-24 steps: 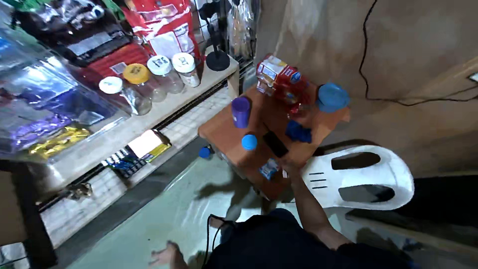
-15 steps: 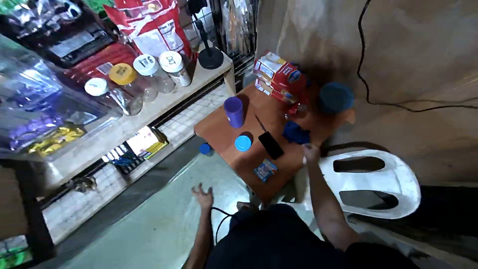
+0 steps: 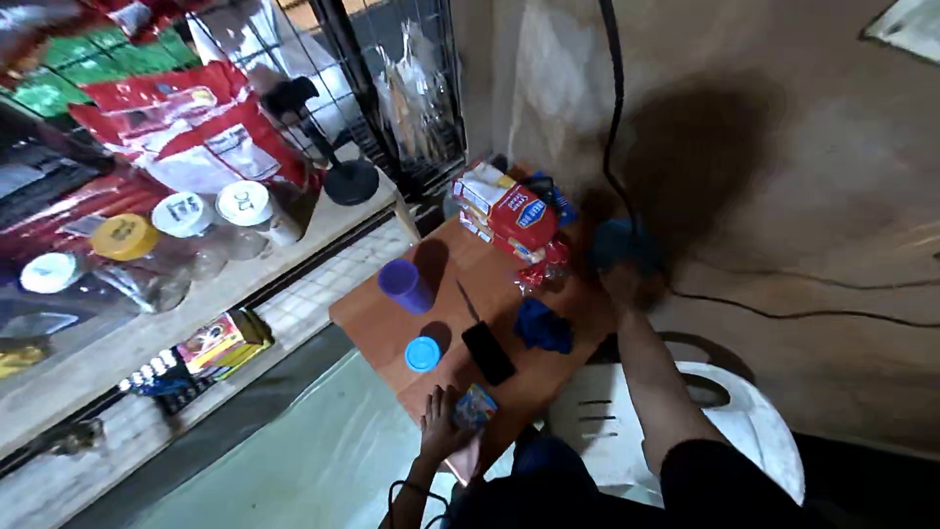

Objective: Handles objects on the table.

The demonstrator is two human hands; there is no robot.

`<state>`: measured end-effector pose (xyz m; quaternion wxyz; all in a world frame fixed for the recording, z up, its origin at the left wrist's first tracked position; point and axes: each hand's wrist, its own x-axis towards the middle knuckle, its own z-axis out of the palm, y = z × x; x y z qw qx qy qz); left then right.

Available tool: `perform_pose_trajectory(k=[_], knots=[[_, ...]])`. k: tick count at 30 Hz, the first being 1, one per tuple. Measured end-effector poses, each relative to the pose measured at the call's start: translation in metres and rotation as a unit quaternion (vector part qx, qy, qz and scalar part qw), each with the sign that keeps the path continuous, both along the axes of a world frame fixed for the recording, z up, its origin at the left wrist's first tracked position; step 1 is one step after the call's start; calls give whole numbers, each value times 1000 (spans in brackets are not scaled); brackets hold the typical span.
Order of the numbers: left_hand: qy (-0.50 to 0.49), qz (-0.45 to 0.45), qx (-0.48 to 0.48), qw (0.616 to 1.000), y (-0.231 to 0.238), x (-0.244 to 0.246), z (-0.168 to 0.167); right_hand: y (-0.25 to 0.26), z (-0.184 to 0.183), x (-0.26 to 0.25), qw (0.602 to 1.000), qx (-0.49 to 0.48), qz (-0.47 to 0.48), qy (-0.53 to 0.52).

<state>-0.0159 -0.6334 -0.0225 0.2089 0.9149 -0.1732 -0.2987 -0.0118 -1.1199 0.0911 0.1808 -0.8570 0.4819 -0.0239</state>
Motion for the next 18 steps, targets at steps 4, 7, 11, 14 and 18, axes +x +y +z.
perform_pose_trajectory(k=[4, 7, 11, 14, 18], knots=[[-19, 21, 49, 998, -9, -10, -8, 67, 151, 15, 984, 176, 38, -10], [-21, 36, 52, 998, -15, -10, -8, 88, 166, 7, 978, 148, 58, -132], [-4, 58, 54, 997, -18, -12, -3, 48, 62, -8, 973, 80, 215, 37], [3, 64, 73, 995, -28, -11, 5, 58, -11, -21, 945, 154, 263, 121], [-3, 70, 72, 995, -27, -10, 3, 114, -2, -22, 880, 260, 336, 213]])
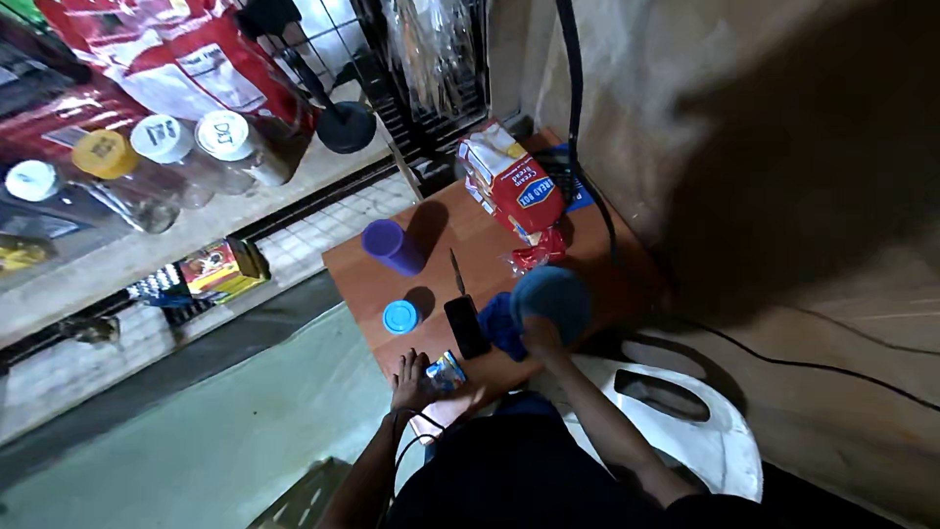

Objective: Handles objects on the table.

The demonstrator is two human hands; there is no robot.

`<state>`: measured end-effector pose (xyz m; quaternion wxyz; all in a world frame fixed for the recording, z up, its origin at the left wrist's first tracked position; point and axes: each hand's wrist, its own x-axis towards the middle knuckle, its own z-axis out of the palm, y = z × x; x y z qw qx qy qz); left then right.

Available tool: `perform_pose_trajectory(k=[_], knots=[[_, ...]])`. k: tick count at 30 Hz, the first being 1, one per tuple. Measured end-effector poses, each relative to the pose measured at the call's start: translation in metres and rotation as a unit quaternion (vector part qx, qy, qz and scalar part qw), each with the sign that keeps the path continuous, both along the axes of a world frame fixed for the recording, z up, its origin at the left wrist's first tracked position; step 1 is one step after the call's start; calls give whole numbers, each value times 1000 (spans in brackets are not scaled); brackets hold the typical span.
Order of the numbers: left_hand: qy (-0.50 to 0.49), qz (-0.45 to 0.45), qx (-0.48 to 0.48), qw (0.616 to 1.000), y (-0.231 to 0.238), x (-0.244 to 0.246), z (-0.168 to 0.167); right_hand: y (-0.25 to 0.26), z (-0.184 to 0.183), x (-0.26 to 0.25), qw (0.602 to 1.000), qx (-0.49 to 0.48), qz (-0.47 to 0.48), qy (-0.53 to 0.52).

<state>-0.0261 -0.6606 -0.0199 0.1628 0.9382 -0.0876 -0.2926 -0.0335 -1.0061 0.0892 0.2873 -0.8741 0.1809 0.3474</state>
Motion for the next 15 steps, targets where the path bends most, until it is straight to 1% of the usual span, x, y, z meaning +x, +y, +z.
perform_pose_trajectory(k=[2, 3, 4, 6, 8, 9, 10, 11, 14, 15], knots=[[12, 2, -1, 1000, -1, 1, 2, 12, 6, -4, 1000, 23, 20, -2], [15, 5, -8, 1000, -3, 2, 4, 11, 15, -7, 999, 29, 10, -26], [20, 9, -13, 1000, -5, 4, 7, 5, 28, -12, 997, 29, -10, -74], [40, 12, -7, 999, -6, 5, 11, -16, 56, -27, 974, -12, -58, -218], [46, 15, -3, 999, -5, 5, 10, -53, 88, -27, 957, -69, -111, -260], [44, 13, -5, 999, -4, 6, 8, -75, 96, -24, 950, -94, -134, -266], [45, 13, -7, 999, -3, 6, 6, -95, 94, -22, 943, -118, -152, -270], [46, 14, -9, 999, -3, 7, 6, -113, 83, -18, 941, -131, -169, -262], [53, 16, -1, 998, -4, 6, 9, -147, 21, -10, 944, -172, -188, -211], [56, 14, -2, 998, -5, 5, 9, -152, 0, -11, 947, -167, -186, -200]])
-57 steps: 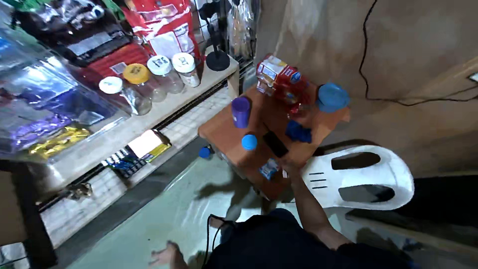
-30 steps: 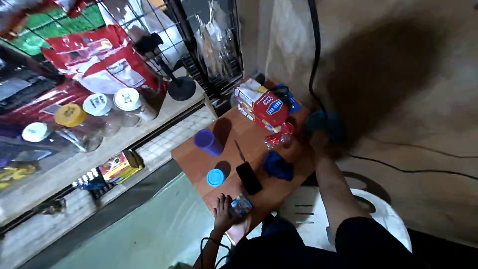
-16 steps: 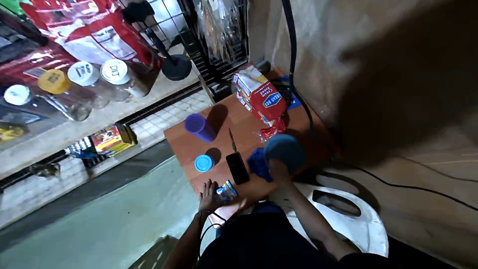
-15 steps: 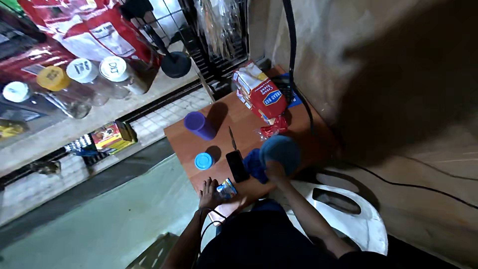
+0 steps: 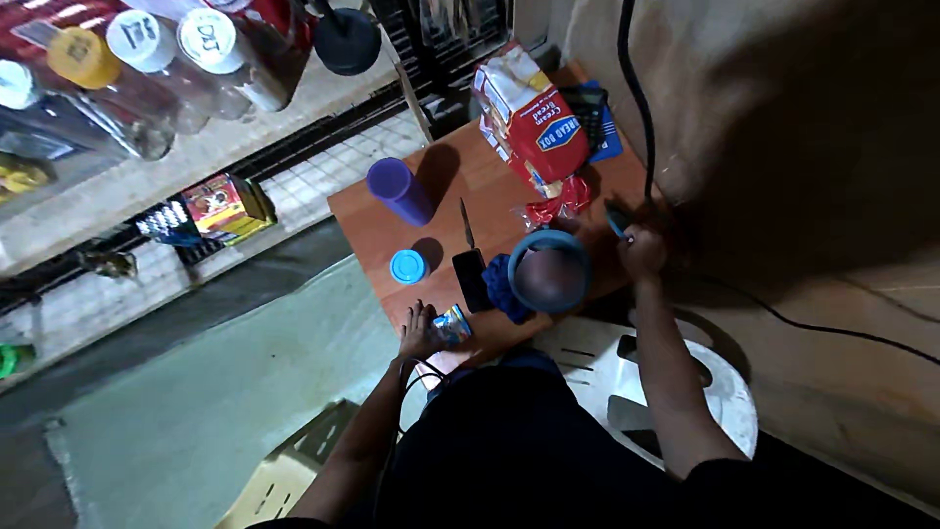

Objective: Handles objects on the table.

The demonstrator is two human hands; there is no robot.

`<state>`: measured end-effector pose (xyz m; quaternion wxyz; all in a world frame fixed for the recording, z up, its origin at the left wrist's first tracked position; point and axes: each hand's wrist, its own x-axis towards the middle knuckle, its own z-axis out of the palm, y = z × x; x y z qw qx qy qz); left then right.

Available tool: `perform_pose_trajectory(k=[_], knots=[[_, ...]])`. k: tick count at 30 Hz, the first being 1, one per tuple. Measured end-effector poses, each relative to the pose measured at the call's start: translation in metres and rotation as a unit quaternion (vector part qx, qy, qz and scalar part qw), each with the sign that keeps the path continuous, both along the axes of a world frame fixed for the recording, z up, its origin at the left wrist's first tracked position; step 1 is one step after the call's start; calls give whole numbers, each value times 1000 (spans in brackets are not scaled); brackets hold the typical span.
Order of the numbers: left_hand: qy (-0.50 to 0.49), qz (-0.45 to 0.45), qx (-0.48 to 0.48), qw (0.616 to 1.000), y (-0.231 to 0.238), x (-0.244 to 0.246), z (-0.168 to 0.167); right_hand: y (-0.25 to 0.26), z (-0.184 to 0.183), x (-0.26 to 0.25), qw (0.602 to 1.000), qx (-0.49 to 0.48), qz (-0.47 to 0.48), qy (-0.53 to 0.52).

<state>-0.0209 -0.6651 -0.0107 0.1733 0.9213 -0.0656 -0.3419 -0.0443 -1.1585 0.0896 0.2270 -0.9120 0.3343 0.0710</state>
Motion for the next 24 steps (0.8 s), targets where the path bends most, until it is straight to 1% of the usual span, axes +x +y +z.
perform_pose_trajectory(k=[2, 3, 5, 7, 8, 9, 10, 11, 13, 14, 15, 16, 17, 18, 20, 22, 23, 24], knots=[[0, -5, -11, 1000, 3, 0, -4, -4, -33, -4, 999, 25, 6, -18], [3, -10, -18, 1000, 7, 3, -8, 0, -40, -6, 998, 32, 2, -50], [18, -21, -31, 999, 14, 12, -11, 16, -38, -3, 987, 41, -13, -153], [43, -26, -9, 999, 9, 20, 3, 44, -37, 2, 956, 115, -30, -269], [43, -22, 2, 999, -1, 24, 15, 59, -44, 6, 940, 168, -22, -295], [20, -19, 0, 1000, -14, 27, 26, 72, -53, 9, 935, 217, 6, -281], [-15, -23, -13, 1000, -30, 29, 36, 85, -67, 12, 939, 243, 49, -237], [-57, -38, -45, 997, -48, 30, 44, 97, -80, 12, 948, 250, 105, -169], [-139, -94, -160, 973, -92, 31, 60, 125, -89, 3, 955, 211, 206, -37], [-160, -136, -222, 952, -116, 32, 66, 134, -88, -1, 948, 196, 246, 43], [-151, -187, -261, 935, -138, 35, 68, 140, -86, -2, 939, 194, 269, 93], [-116, -237, -277, 924, -160, 39, 64, 141, -84, -3, 931, 209, 280, 108], [-74, -280, -273, 917, -180, 42, 58, 140, -84, -6, 926, 244, 273, 91], [-38, -315, -255, 914, -198, 42, 50, 137, -77, -9, 920, 292, 247, 87], [-14, -365, -190, 911, -227, 42, 35, 124, -67, -11, 907, 383, 146, 96], [-10, -371, -128, 920, -247, 40, 29, 103, -78, -10, 883, 457, 81, 71], [-1, -362, -107, 926, -252, 37, 29, 95, -82, -10, 875, 480, 48, 45], [6, -354, -88, 931, -255, 33, 28, 89, -79, -9, 876, 482, 7, 25]])
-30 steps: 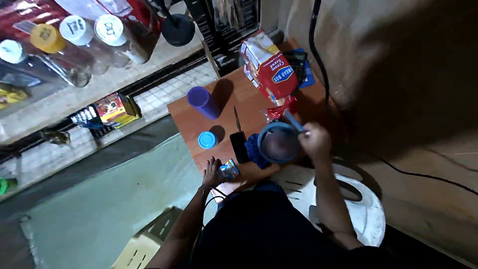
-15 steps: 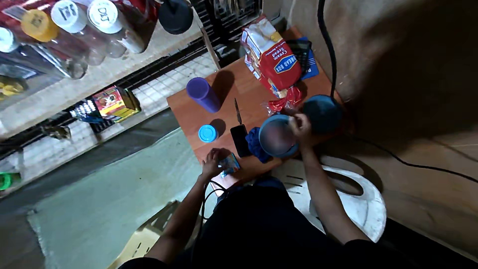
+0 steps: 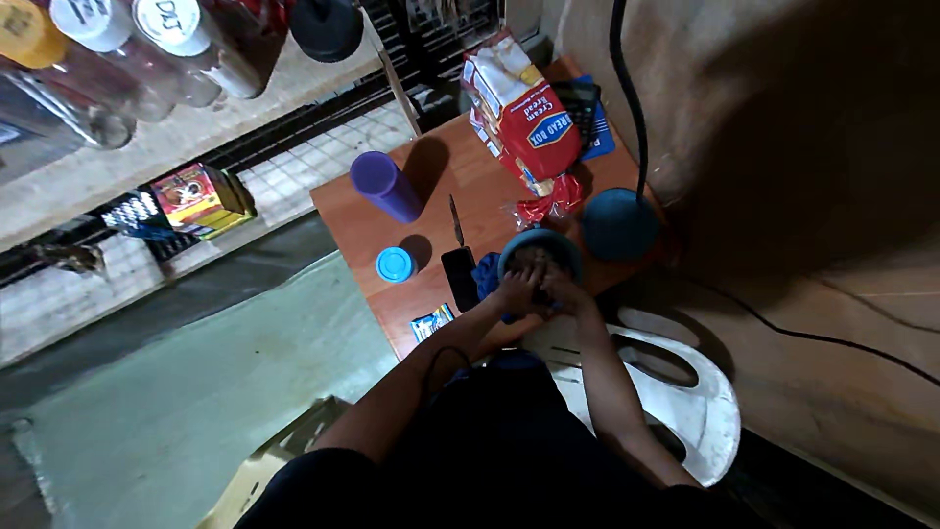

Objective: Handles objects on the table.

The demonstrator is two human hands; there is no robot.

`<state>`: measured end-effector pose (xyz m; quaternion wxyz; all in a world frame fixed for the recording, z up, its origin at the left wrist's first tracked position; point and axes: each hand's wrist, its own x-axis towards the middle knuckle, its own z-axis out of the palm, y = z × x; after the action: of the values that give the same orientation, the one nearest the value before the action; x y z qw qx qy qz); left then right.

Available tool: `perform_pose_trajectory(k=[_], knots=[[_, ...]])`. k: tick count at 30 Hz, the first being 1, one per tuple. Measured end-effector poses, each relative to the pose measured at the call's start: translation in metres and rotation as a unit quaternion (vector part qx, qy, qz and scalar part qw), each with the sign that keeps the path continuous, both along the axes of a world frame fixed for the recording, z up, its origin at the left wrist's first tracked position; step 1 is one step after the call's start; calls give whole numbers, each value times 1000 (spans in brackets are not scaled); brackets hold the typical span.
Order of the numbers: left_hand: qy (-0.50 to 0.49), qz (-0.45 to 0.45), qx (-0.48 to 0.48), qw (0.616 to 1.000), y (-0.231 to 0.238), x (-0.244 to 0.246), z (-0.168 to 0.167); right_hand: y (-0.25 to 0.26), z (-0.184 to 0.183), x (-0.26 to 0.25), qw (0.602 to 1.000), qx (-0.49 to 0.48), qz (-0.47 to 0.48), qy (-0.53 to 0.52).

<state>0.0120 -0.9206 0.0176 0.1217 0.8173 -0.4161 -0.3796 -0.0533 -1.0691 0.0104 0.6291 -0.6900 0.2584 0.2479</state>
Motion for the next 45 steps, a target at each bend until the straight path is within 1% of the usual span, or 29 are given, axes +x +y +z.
perform_pose_trajectory(k=[1, 2, 3, 5, 6, 8, 9, 11, 15, 18, 23, 26, 29, 34, 37, 41, 45], knots=[[-9, 0, 18, 1000, -1, -4, -3, -4, 3, 4, 999, -19, -47, 14], [-27, -7, 29, 999, -1, -8, -7, -6, 2, 12, 994, -59, -92, 31], [-43, -16, 36, 998, -1, -12, -9, -7, 3, 19, 989, -104, -98, 33], [-78, -27, 25, 996, 3, -21, -14, -7, -1, 29, 979, -200, -26, -13], [-89, -34, 15, 995, 6, -22, -18, -3, -6, 35, 971, -234, 2, -39], [-100, -53, -8, 994, 10, -21, -28, 6, -17, 47, 956, -284, 42, -57], [-97, -63, -5, 993, 10, -19, -29, 9, -19, 52, 951, -301, 55, -53], [-69, -73, 27, 995, 7, -14, -17, 16, -13, 61, 945, -315, 90, -10], [-73, -81, 19, 994, 10, -13, -14, 13, -17, 65, 930, -342, 132, 6], [-74, -74, -1, 994, 11, -14, -16, 11, -20, 65, 940, -321, 117, 7], [-73, -74, 6, 995, 12, -13, -17, 16, -20, 67, 963, -260, 74, 1], [-77, -77, 13, 994, 12, -14, -17, 15, -18, 61, 965, -252, 65, -20], [-72, -77, 13, 994, 13, -12, -17, 11, -14, 53, 968, -246, 15, -55], [-71, -71, -8, 995, 13, -13, -20, -6, -27, 43, 966, -233, -41, -105], [-67, -64, -7, 996, 12, -12, -20, -8, -25, 39, 972, -185, -82, -115], [-63, -68, -8, 996, 14, -13, -19, -7, -24, 34, 985, -95, -112, -84], [-61, -64, -7, 996, 13, -12, -19, -7, -26, 33, 986, -39, -141, -77]])
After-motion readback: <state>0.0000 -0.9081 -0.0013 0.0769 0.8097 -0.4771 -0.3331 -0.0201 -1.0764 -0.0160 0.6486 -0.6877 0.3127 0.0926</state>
